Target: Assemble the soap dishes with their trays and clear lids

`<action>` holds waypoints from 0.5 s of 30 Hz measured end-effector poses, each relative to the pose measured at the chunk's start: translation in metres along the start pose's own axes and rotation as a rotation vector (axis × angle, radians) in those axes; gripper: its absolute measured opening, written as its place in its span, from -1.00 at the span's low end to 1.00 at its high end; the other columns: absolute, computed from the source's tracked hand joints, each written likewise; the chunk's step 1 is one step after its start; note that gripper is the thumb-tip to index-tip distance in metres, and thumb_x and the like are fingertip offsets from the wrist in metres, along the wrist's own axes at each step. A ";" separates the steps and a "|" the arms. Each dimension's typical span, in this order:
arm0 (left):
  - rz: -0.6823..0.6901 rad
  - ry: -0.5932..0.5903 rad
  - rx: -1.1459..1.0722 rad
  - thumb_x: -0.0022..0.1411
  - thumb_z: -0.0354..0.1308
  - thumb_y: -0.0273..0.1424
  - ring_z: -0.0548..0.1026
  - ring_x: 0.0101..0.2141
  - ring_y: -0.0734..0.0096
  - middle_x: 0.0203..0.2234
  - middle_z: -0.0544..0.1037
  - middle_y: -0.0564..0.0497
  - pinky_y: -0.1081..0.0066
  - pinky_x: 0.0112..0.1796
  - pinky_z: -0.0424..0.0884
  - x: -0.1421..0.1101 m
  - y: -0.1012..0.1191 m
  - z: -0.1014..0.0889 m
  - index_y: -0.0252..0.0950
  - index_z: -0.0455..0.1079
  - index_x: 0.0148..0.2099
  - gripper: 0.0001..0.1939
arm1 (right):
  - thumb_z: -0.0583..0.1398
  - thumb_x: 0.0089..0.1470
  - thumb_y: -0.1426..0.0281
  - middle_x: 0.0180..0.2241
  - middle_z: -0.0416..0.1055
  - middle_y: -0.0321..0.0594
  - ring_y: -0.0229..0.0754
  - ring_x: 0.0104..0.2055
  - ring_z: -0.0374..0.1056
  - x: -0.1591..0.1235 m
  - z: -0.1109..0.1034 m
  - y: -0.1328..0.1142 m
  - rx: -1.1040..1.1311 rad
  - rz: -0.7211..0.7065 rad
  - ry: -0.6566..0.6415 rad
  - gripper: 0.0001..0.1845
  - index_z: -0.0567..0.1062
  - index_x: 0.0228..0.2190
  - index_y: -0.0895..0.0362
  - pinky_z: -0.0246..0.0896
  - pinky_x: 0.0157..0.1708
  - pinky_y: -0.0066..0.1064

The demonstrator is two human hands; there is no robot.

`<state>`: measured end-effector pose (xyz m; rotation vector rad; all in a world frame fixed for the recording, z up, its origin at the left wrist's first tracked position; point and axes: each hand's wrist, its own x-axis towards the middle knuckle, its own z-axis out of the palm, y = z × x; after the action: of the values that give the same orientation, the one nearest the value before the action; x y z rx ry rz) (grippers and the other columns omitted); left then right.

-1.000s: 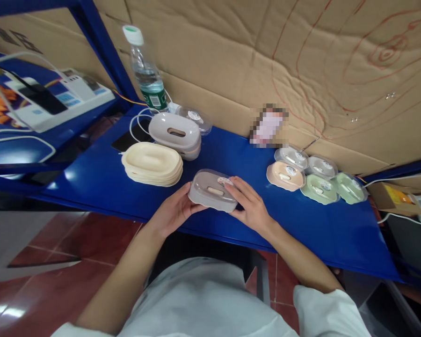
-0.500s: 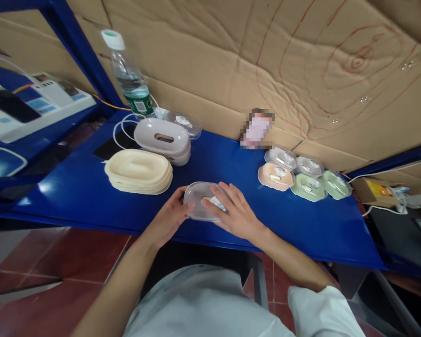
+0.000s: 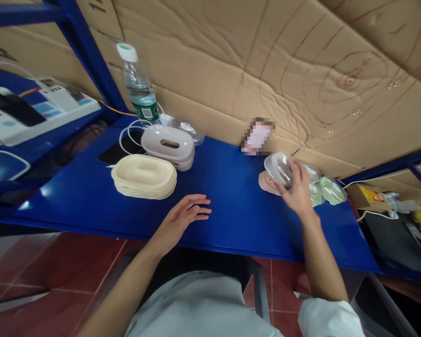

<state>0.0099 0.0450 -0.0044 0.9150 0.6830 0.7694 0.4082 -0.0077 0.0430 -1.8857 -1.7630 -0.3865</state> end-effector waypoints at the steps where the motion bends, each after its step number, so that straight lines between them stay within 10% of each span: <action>1: 0.004 0.000 -0.007 0.33 0.42 -0.08 0.67 -0.03 0.08 0.06 0.64 -0.19 0.21 -0.03 0.61 0.000 0.000 0.000 -0.23 0.55 0.12 -0.55 | 0.25 0.27 -0.11 0.36 0.24 0.21 0.29 0.43 0.20 0.006 -0.004 0.020 -0.018 0.039 -0.036 -0.13 0.31 0.39 0.14 0.15 0.40 0.31; 6: 0.019 0.054 -0.070 0.32 0.43 -0.17 0.67 -0.08 0.16 0.03 0.65 -0.12 0.27 -0.08 0.60 0.000 0.000 -0.002 -0.19 0.48 0.19 -0.53 | 0.27 0.20 -0.06 0.35 0.30 0.19 0.24 0.44 0.19 0.031 -0.009 0.076 -0.078 0.087 -0.181 -0.15 0.39 0.34 0.16 0.11 0.40 0.20; 15: 0.148 0.171 -0.027 0.27 0.47 -0.16 0.66 -0.16 0.17 -0.04 0.67 -0.11 0.26 -0.14 0.61 -0.010 0.003 -0.002 -0.19 0.56 0.09 -0.58 | 0.15 0.34 0.04 0.45 0.19 0.24 0.41 0.52 0.04 0.020 0.016 0.061 -0.171 0.182 0.014 -0.30 0.38 0.38 0.04 -0.12 0.35 0.50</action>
<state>0.0024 0.0389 -0.0012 0.8890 0.7583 0.9946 0.4678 0.0167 0.0296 -2.1376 -1.5760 -0.4938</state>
